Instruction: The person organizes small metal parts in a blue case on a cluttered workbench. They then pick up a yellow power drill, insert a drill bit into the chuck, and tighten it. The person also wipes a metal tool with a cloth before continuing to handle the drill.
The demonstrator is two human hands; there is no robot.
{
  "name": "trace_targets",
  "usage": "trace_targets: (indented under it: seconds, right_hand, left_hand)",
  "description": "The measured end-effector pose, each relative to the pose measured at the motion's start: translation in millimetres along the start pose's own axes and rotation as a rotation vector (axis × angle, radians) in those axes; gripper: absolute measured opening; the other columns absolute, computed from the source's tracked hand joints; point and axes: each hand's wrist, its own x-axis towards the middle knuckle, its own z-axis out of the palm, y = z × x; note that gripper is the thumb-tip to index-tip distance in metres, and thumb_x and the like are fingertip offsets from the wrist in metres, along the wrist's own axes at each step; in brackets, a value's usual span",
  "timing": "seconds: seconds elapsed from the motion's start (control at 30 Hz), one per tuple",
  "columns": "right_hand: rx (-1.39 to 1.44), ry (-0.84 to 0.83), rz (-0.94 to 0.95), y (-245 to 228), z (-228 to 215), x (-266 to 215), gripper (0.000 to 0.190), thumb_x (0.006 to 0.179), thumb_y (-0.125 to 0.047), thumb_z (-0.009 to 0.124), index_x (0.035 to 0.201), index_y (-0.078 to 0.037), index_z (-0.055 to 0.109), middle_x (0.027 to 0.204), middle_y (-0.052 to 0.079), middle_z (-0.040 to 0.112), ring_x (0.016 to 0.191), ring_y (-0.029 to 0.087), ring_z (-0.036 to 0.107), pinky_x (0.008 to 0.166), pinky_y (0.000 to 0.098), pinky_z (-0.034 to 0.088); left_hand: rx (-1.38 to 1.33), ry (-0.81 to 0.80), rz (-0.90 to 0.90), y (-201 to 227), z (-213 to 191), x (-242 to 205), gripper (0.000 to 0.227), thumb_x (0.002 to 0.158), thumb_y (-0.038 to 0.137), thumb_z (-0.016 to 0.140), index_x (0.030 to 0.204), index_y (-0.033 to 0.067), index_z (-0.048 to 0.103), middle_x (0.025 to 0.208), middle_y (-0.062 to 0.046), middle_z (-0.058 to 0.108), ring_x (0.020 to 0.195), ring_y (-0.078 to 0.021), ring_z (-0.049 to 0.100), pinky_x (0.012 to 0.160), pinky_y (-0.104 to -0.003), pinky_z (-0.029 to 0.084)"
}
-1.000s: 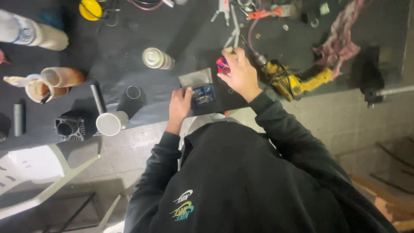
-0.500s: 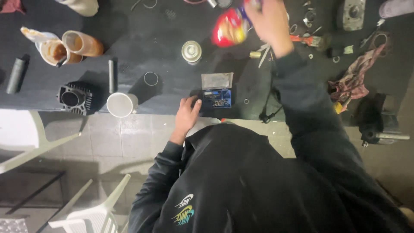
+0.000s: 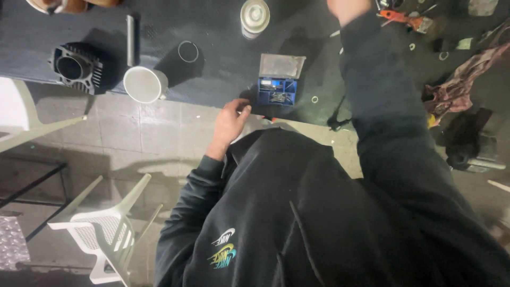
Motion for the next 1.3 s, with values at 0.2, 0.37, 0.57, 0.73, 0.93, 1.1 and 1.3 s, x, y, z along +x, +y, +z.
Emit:
trace_targets:
  seconds: [0.2,0.37,0.57,0.73,0.93,1.1,1.3]
  right_hand:
    - [0.378,-0.057,0.415,-160,24,-63,0.023,0.103,-0.015,0.064,0.123,-0.006,0.069,0.091,0.002,0.066,0.072,0.018,0.055,0.064,0.0346,0.044]
    - [0.134,-0.128,0.296,-155,53,-145,0.021,0.098,-0.014,0.071,0.117,-0.004,0.071,0.099,0.006,0.075,0.086,0.016,0.069,0.078,0.0296,0.054]
    - [0.077,-0.062,0.328,-153,77,-171,0.022,0.093,-0.014,0.074,0.113,-0.005,0.07,0.091,0.01,0.074,0.079,0.017,0.072,0.073,0.0307,0.055]
    - [0.034,-0.009,0.307,-153,85,-172,0.029,0.091,-0.014,0.075,0.118,-0.007,0.068,0.084,0.01,0.07,0.074,0.022,0.07,0.07,0.0341,0.054]
    - [-0.032,-0.007,0.307,-154,102,-172,0.036,0.09,-0.012,0.077,0.123,-0.011,0.062,0.079,0.008,0.066,0.073,0.026,0.067,0.066,0.0397,0.052]
    - [-0.027,-0.004,0.291,-155,105,-172,0.038,0.09,-0.011,0.077,0.123,-0.011,0.059,0.081,0.008,0.066,0.075,0.027,0.068,0.067,0.0406,0.052]
    - [-0.043,-0.043,0.313,-151,105,-169,0.038,0.092,-0.011,0.075,0.125,-0.011,0.056,0.083,0.008,0.066,0.077,0.027,0.068,0.069,0.0407,0.052]
  left_hand:
    - [0.083,-0.025,-0.001,1,3,-4,0.025,0.093,0.029,0.068,0.111,0.0138,0.074,0.101,-0.009,0.075,0.085,-0.0266,0.074,0.074,-0.04,0.057]
    - [0.297,-0.009,0.348,32,-3,14,0.015,0.094,0.02,0.069,0.106,0.0168,0.075,0.095,-0.008,0.069,0.084,-0.0313,0.07,0.069,-0.043,0.055]
    - [0.549,-0.117,0.789,53,15,80,0.014,0.087,0.017,0.069,0.1,0.0166,0.076,0.088,-0.005,0.064,0.085,-0.0273,0.07,0.069,-0.041,0.056]
    - [0.873,-0.253,0.919,53,34,110,0.014,0.086,0.019,0.065,0.094,0.0213,0.076,0.09,-0.002,0.067,0.087,-0.0243,0.071,0.07,-0.039,0.058]
    - [0.91,-0.25,1.049,53,31,113,0.014,0.085,0.019,0.064,0.093,0.0226,0.075,0.084,-0.002,0.067,0.081,-0.0246,0.071,0.063,-0.04,0.056]
    - [1.001,-0.145,1.147,40,41,107,0.007,0.085,0.024,0.065,0.086,0.0198,0.071,0.082,-0.001,0.066,0.078,-0.0207,0.069,0.063,-0.037,0.054]
    - [1.035,-0.057,1.186,33,43,103,0.008,0.084,0.024,0.066,0.088,0.0173,0.069,0.082,0.0,0.062,0.075,-0.0181,0.066,0.061,-0.034,0.052]
